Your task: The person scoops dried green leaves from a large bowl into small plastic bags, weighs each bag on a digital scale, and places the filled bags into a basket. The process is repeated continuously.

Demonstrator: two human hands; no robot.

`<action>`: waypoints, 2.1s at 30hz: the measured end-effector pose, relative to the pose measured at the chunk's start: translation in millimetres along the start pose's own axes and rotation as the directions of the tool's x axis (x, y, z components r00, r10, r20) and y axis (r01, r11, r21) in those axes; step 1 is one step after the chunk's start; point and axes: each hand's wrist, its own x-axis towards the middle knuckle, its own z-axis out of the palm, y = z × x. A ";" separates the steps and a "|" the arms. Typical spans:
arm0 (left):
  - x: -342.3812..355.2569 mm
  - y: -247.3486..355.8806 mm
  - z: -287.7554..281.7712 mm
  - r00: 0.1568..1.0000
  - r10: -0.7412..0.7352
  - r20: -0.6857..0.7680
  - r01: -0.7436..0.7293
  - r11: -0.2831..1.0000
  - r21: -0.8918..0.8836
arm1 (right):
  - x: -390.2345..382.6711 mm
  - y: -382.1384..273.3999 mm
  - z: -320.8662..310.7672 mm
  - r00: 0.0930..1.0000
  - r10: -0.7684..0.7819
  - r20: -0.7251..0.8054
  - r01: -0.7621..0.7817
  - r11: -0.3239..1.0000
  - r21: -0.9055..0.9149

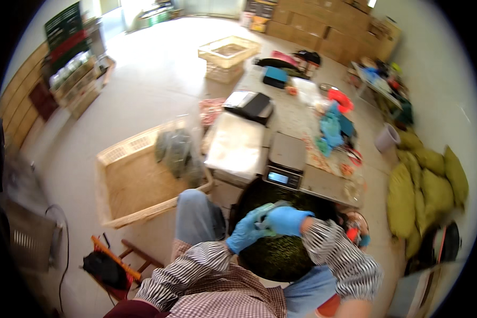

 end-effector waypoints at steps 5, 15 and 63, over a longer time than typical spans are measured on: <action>14.5 21.8 -27.8 0.985 -0.094 -0.146 0.046 0.951 -0.304 | -51.8 -105.0 -65.5 0.950 -0.054 -0.308 -0.073 0.920 -0.385; 42.8 119.5 -222.9 0.414 -0.146 -0.899 0.064 0.989 -0.132 | -60.9 -74.7 -17.8 0.432 0.405 -0.805 0.307 0.773 0.554; 184.6 15.5 -186.1 0.870 -0.316 -0.379 0.317 0.947 -0.063 | -58.8 -36.0 183.2 0.567 0.530 -0.631 -0.120 0.811 0.572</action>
